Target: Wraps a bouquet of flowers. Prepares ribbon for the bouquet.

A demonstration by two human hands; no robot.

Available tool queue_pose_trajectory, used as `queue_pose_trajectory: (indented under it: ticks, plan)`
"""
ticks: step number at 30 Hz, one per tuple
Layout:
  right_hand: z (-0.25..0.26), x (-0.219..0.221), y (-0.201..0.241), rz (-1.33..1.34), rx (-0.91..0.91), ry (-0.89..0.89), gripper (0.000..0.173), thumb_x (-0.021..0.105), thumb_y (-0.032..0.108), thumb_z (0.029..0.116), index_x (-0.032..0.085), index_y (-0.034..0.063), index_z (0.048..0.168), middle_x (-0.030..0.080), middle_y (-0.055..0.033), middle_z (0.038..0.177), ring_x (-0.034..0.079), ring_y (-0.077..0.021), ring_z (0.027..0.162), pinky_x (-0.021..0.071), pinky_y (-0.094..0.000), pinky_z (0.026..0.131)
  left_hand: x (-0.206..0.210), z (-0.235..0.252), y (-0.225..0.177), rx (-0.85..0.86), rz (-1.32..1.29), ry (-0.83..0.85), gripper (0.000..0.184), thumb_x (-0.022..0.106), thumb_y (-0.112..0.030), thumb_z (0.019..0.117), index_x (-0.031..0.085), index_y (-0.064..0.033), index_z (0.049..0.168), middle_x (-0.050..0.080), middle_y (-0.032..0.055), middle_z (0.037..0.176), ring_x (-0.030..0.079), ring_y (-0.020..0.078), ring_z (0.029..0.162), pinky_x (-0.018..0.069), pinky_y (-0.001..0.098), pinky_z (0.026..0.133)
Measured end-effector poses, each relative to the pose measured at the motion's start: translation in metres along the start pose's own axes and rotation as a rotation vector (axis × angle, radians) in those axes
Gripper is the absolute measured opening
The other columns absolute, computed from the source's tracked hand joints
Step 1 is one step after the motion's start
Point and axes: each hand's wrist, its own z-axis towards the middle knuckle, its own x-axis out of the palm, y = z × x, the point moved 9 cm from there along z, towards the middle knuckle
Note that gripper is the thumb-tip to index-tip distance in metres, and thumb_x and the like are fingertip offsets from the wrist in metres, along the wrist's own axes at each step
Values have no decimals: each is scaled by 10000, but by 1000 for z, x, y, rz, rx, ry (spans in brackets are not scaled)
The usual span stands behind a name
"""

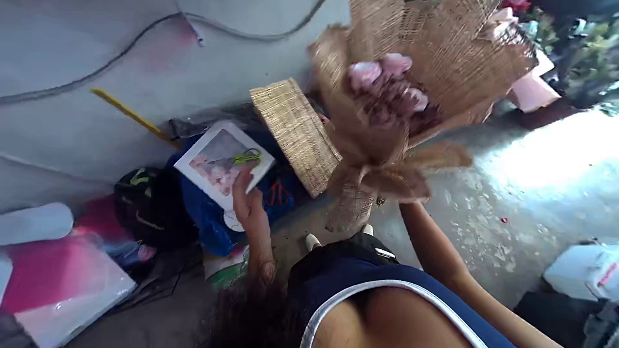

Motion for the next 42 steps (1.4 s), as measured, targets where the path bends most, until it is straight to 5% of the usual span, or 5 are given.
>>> queue_pose_trajectory:
  ticks: [4,13,22,28,42]
  plan:
    - [-8,86,42,246,-361,296,515,807,61,819,606,-18,1287,682,-134,1192,649,-157,1095,549,-395,975,16,-34,74,-400,88,274,605,578,-106,968,386,34,1524,433,245,1546,476,348,1393,437,511,1114]
    - [-20,310,111,292,-189,723,533,787,155,884,544,-16,1327,683,-175,1132,687,-223,976,582,-425,865,-27,-27,122,-177,527,117,1060,836,-458,770,326,25,1564,346,284,1591,381,436,1456,358,601,1156]
    - [35,417,124,33,-20,793,627,722,426,946,523,51,1407,636,-225,1264,647,-356,1095,550,-544,879,-95,-26,192,-610,450,-122,409,656,-232,1007,631,104,1240,683,298,1119,659,388,1095,480,538,1007]
    - [44,423,101,45,70,787,605,660,472,978,537,34,1377,639,-210,1224,644,-318,1029,547,-498,836,-104,-24,208,-402,422,-103,256,604,-160,1023,680,84,1016,665,199,815,650,279,770,523,490,780]
    - [10,374,100,185,-46,836,505,696,231,979,493,35,1397,651,-177,1170,653,-228,953,557,-404,796,-27,50,139,-323,544,198,534,358,-298,1121,353,-15,1575,418,180,1593,397,363,1472,226,645,1201]
